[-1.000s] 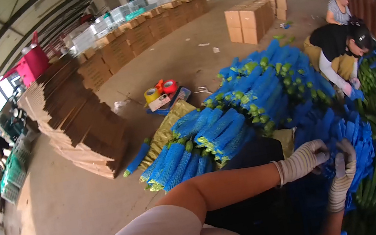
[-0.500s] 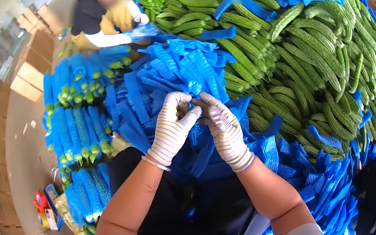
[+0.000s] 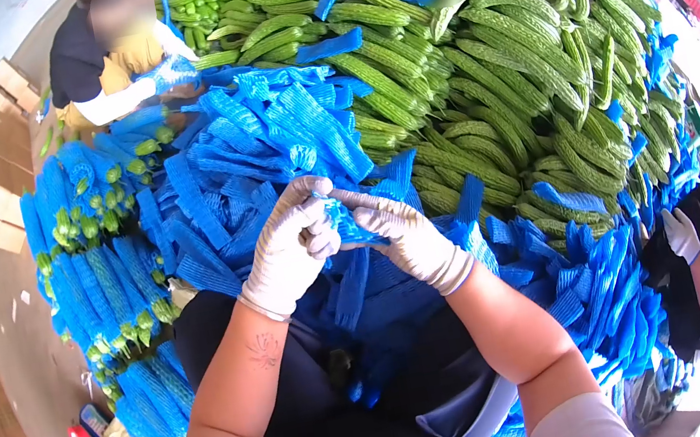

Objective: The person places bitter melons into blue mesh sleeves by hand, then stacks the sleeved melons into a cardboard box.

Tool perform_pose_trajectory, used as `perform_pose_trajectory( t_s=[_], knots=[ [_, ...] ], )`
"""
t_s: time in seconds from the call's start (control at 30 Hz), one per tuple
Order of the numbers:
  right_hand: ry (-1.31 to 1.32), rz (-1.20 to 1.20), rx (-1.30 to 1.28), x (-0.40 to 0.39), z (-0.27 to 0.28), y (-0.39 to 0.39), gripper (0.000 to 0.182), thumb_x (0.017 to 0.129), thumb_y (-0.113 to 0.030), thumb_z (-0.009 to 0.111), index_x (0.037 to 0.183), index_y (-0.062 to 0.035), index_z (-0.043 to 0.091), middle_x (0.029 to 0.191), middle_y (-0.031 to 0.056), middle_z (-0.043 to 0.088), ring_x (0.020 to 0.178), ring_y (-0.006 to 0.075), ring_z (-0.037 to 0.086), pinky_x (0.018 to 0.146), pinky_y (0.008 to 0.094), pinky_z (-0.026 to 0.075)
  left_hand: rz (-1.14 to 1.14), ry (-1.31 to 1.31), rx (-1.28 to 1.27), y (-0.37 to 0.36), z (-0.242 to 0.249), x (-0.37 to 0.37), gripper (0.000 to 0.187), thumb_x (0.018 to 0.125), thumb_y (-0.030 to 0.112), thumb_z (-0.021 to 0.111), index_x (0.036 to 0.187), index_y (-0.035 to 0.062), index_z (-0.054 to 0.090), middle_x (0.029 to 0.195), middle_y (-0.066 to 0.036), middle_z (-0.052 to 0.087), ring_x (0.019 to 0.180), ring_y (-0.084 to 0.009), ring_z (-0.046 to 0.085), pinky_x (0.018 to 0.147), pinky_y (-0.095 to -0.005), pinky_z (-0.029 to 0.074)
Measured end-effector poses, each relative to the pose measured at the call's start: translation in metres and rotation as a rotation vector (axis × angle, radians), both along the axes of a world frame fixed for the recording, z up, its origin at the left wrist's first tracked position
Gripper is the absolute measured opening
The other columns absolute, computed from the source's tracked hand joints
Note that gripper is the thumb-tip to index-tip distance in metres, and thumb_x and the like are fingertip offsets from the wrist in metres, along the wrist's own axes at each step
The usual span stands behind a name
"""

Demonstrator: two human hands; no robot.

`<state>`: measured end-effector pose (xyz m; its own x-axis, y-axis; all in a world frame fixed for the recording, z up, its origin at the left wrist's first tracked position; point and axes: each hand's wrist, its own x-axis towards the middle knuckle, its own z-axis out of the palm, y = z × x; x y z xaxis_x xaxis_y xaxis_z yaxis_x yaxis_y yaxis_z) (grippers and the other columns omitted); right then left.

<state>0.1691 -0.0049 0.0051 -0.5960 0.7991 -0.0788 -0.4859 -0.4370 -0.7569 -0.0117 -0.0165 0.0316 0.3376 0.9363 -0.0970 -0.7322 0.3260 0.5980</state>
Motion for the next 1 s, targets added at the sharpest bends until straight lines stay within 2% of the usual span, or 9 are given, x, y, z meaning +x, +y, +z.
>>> perform_pose_trajectory(
  t_s=[0.07, 0.13, 0.23, 0.33, 0.43, 0.53, 0.6, 0.73, 1.0],
  knots=[
    [-0.140, 0.080, 0.215, 0.002, 0.000, -0.007, 0.066, 0.090, -0.015, 0.064, 0.144, 0.0008, 0.030, 0.124, 0.0074, 0.054, 0.112, 0.0126, 0.050, 0.098, 0.0275, 0.040, -0.048, 0.031, 0.086, -0.012, 0.005, -0.003, 0.017, 0.092, 0.010, 0.053, 0.109, 0.0070, 0.057, 0.068, 0.003, 0.042, 0.053, -0.0065, 0.037, 0.048, -0.0212, 0.032],
    [-0.061, 0.188, 0.191, -0.005, 0.006, -0.025, 0.069, 0.088, -0.012, 0.065, 0.145, 0.0007, 0.028, 0.126, 0.0077, 0.054, 0.118, 0.0123, 0.047, 0.100, 0.0276, 0.038, -0.056, 0.063, 0.070, -0.025, 0.007, -0.010, 0.019, 0.092, 0.012, 0.053, 0.111, 0.0068, 0.057, 0.068, 0.002, 0.042, 0.053, -0.0067, 0.038, 0.048, -0.0209, 0.032],
    [-0.144, 0.098, 0.252, -0.015, 0.014, -0.045, 0.063, 0.089, -0.010, 0.064, 0.143, 0.0012, 0.033, 0.123, 0.0063, 0.056, 0.113, 0.0115, 0.051, 0.096, 0.0264, 0.042, -0.071, 0.146, 0.116, -0.039, 0.010, -0.020, 0.024, 0.093, 0.012, 0.052, 0.116, 0.0063, 0.056, 0.064, 0.002, 0.041, 0.052, -0.0070, 0.038, 0.048, -0.0215, 0.032],
    [-0.155, 0.026, 0.090, -0.016, 0.027, -0.054, 0.052, 0.091, -0.012, 0.063, 0.137, 0.0021, 0.042, 0.122, 0.0062, 0.057, 0.103, 0.0110, 0.058, 0.089, 0.0252, 0.048, -0.051, 0.149, 0.222, -0.050, 0.015, -0.028, 0.025, 0.094, 0.013, 0.050, 0.117, 0.0067, 0.056, 0.061, 0.002, 0.038, 0.051, -0.0078, 0.038, 0.049, -0.0226, 0.033],
    [-0.219, 0.013, 0.068, -0.018, 0.034, -0.058, 0.038, 0.092, -0.019, 0.061, 0.124, 0.0012, 0.055, 0.110, 0.0036, 0.064, 0.090, 0.0105, 0.062, 0.080, 0.0260, 0.053, -0.049, 0.112, 0.248, -0.052, 0.014, -0.033, 0.025, 0.095, 0.013, 0.048, 0.119, 0.0076, 0.055, 0.060, 0.002, 0.039, 0.049, -0.0088, 0.037, 0.049, -0.0236, 0.033],
    [-0.137, -0.150, 0.107, -0.026, 0.027, -0.063, 0.037, 0.093, -0.018, 0.061, 0.124, -0.0004, 0.056, 0.102, 0.0005, 0.065, 0.088, 0.0085, 0.061, 0.077, 0.0245, 0.052, -0.003, 0.136, 0.251, -0.054, 0.019, -0.027, 0.025, 0.095, 0.015, 0.052, 0.119, 0.0080, 0.056, 0.064, 0.003, 0.043, 0.052, -0.0063, 0.038, 0.050, -0.0216, 0.033],
    [-0.110, -0.191, 0.092, -0.028, 0.022, -0.065, 0.037, 0.093, -0.017, 0.060, 0.127, -0.0017, 0.055, 0.101, -0.0008, 0.063, 0.085, 0.0058, 0.057, 0.076, 0.0214, 0.049, 0.243, 0.693, 0.297, -0.056, 0.026, -0.015, 0.028, 0.092, 0.009, 0.057, 0.120, 0.0058, 0.054, 0.073, 0.006, 0.044, 0.060, -0.0025, 0.039, 0.056, -0.0165, 0.036],
    [-0.210, -0.241, 0.129, -0.030, 0.021, -0.062, 0.045, 0.091, -0.011, 0.061, 0.134, -0.0010, 0.048, 0.099, -0.0050, 0.058, 0.084, 0.0030, 0.049, 0.076, 0.0187, 0.042, 0.196, 0.774, 0.400, -0.055, 0.020, -0.007, 0.042, 0.088, 0.000, 0.060, 0.128, 0.0073, 0.048, 0.083, 0.004, 0.047, 0.074, -0.0023, 0.046, 0.068, -0.0169, 0.042],
    [-0.168, -0.158, 0.234, -0.018, 0.008, -0.046, 0.062, 0.090, -0.005, 0.061, 0.144, 0.0010, 0.031, 0.114, -0.0014, 0.053, 0.091, 0.0031, 0.045, 0.081, 0.0189, 0.041, 0.236, 0.864, 0.498, -0.041, 0.004, 0.003, 0.047, 0.086, -0.005, 0.057, 0.131, 0.0066, 0.047, 0.089, 0.001, 0.053, 0.074, -0.0052, 0.051, 0.068, -0.0204, 0.046]
  ],
)
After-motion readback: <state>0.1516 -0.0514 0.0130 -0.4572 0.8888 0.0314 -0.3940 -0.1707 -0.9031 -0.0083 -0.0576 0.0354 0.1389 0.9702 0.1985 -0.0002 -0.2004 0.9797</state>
